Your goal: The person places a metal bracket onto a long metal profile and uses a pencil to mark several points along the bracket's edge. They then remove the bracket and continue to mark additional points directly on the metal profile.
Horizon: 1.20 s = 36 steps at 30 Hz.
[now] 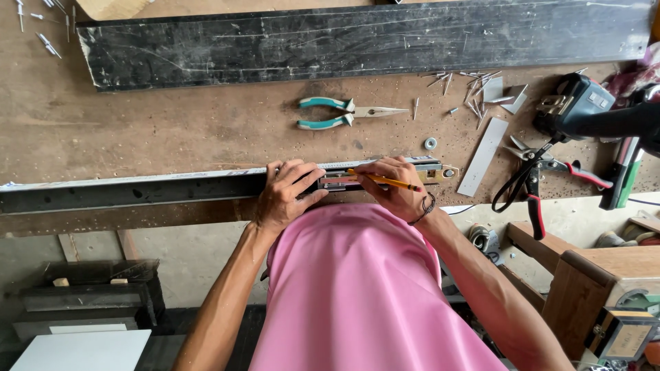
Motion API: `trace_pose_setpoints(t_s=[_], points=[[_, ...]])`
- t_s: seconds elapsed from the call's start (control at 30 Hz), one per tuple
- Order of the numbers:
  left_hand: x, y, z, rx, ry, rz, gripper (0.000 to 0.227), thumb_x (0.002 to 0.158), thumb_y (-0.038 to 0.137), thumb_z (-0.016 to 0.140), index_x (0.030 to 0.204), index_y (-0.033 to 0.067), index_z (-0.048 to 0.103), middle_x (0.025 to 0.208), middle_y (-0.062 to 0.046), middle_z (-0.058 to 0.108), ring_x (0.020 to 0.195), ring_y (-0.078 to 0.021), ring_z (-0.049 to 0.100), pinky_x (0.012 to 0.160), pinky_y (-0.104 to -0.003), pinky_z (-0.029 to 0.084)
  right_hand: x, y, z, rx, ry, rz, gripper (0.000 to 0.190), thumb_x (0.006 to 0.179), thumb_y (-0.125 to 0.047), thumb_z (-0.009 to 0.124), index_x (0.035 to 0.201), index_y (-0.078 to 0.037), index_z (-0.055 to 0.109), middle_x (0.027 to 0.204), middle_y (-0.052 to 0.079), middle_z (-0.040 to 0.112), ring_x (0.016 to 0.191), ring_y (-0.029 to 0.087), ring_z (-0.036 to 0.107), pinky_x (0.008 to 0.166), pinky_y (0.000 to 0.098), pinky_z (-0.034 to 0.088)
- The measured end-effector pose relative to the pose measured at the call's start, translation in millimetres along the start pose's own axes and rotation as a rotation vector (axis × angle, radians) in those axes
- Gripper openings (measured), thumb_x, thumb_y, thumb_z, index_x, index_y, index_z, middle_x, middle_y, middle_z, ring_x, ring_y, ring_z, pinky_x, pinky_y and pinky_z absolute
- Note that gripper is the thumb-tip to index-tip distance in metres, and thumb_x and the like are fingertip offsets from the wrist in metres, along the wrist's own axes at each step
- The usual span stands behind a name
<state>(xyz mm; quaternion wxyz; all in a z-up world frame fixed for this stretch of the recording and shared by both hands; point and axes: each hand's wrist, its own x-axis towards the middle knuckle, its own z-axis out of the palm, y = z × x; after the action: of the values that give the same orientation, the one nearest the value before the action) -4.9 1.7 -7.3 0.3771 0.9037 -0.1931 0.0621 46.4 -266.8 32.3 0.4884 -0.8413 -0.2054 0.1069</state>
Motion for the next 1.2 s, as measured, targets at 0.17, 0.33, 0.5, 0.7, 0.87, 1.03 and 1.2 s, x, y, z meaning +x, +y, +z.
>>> trace_pose_setpoints(t_s=[0.17,0.33,0.5,0.7,0.87,1.03,1.2], points=[[0,3,-3,-0.007,-0.009,-0.014,0.035,0.092,0.040,0.078,0.121,0.0205,0.074,0.117,0.001,0.071,0.109,-0.0195,0.064,0.098,-0.041,0.039,2,-5,1,-0.007,-0.002,-0.015,0.009,0.094,-0.018,0.072,0.099,-0.013,0.076,0.076,0.008,0.070,0.073,0.031,0.069,0.073,0.0423,0.051],[1,2,0,0.005,-0.005,-0.015,0.035,0.092,0.042,0.077,0.121,0.0215,0.074,0.118,0.002,0.071,0.108,-0.0188,0.064,0.098,-0.040,0.039,6,-28,-12,-0.035,-0.029,-0.075,0.008,0.090,-0.007,0.071,0.097,-0.007,0.075,0.076,0.010,0.070,0.072,0.032,0.068,0.075,0.0439,0.051],[2,5,-3,-0.035,0.009,-0.035,0.033,0.093,0.043,0.075,0.117,0.0212,0.074,0.116,0.002,0.071,0.109,-0.0193,0.065,0.098,-0.042,0.040,-17,-29,11,0.131,0.026,-0.010,0.009,0.089,-0.010,0.075,0.093,-0.013,0.068,0.078,0.003,0.067,0.072,0.026,0.066,0.079,0.0395,0.052],[-4,-3,8,-0.065,0.024,-0.042,0.032,0.095,0.048,0.071,0.115,0.0226,0.073,0.114,0.004,0.070,0.112,-0.0163,0.064,0.098,-0.040,0.039,9,-93,27,-0.010,-0.029,-0.060,0.010,0.092,-0.010,0.071,0.100,-0.005,0.073,0.078,0.012,0.070,0.070,0.033,0.069,0.073,0.0418,0.053],[-6,-4,11,-0.083,0.042,-0.066,0.028,0.094,0.045,0.072,0.113,0.0238,0.072,0.115,0.006,0.070,0.112,-0.0136,0.063,0.098,-0.038,0.039,9,-94,43,-0.165,-0.052,-0.052,0.017,0.091,-0.006,0.068,0.106,-0.004,0.075,0.079,0.012,0.071,0.072,0.034,0.070,0.074,0.0426,0.054],[-7,-6,14,-0.073,0.046,-0.061,0.027,0.094,0.043,0.072,0.112,0.0225,0.072,0.114,0.006,0.069,0.112,-0.0133,0.061,0.097,-0.038,0.039,9,-100,54,-0.195,-0.039,0.008,0.024,0.089,-0.002,0.066,0.112,-0.006,0.074,0.076,0.011,0.068,0.071,0.034,0.068,0.074,0.0433,0.054],[-8,-8,17,-0.067,0.008,-0.058,0.029,0.091,0.040,0.075,0.113,0.0210,0.071,0.114,0.005,0.067,0.114,-0.0142,0.058,0.098,-0.040,0.038,8,-102,61,-0.290,-0.031,-0.026,0.008,0.091,-0.006,0.066,0.098,-0.004,0.071,0.067,0.010,0.063,0.064,0.035,0.065,0.069,0.0422,0.053]])
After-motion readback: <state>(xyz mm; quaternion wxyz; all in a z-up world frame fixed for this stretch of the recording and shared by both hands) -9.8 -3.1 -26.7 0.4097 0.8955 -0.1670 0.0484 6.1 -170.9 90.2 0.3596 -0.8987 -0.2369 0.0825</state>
